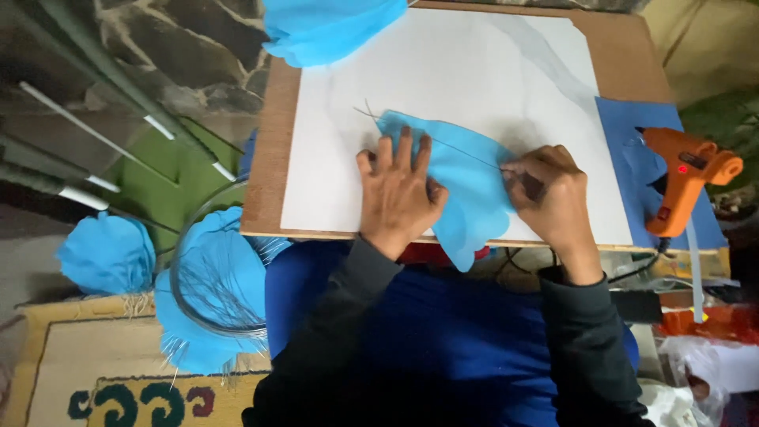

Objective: Attaching thin metal wires to blue fabric petals using a hot glue gun to create a frame for the petals.

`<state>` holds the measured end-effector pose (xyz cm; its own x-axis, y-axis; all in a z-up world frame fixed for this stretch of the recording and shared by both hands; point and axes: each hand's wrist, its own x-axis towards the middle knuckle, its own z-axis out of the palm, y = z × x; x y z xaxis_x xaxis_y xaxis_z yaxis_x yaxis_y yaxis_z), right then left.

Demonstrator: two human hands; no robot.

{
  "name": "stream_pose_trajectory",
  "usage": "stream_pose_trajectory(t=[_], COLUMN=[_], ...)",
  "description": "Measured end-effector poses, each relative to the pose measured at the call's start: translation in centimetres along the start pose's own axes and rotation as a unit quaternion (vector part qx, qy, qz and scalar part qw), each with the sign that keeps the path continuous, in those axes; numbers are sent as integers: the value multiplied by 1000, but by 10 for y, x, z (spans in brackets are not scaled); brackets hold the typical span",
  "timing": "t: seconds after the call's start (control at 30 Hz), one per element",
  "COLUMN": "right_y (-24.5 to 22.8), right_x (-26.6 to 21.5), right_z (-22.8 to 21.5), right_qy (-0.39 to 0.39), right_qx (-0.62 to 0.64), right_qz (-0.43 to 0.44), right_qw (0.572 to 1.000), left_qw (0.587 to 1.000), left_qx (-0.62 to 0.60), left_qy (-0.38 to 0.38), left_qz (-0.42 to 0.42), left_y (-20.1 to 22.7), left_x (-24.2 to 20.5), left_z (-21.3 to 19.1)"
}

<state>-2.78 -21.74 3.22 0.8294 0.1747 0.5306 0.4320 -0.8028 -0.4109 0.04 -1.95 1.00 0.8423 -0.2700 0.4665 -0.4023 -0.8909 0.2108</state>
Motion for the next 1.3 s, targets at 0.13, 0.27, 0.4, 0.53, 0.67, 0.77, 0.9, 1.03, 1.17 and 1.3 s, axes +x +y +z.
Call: stream_pose_trajectory(t=[0.13,0.27,0.4,0.53,0.67,0.77,0.9,1.03,1.17,1.3], right_y=[-3,-8,-15,-16,-13,-12,-9,-4,-4,-3], right_x=[0,0,3,3,2,4,4,1,0,0], right_z=[1,0,-1,-1,-1,-3,-3,-3,-5,-6], right_qy=[-7,-11,-12,-12,-4,-10,-5,-4,-5,2], right_qx=[-14,-16,-22,-16,5,6,-2,14,26,40], right_qz=[7,17,14,19,19,25,20,27,34,43], right_qw=[1000,1000,1000,1000,1000,1000,1000,1000,999,998], left_qw=[999,998,999,999,1000,1000,1000,999,1000,1000], left_qx=[-16,-22,-21,-18,-17,-14,3,12,11,5], left_qy=[-38,-51,-35,-27,-12,-18,-3,29,16,12], left_qz=[-15,-12,-12,-7,-3,-6,8,23,18,21], left_y=[-1,-1,-2,-3,-2,-1,0,1,2,2], left_x=[0,0,-1,-2,-2,-2,-2,-2,-1,-1], left_z=[-3,-5,-1,2,3,-1,0,1,1,1])
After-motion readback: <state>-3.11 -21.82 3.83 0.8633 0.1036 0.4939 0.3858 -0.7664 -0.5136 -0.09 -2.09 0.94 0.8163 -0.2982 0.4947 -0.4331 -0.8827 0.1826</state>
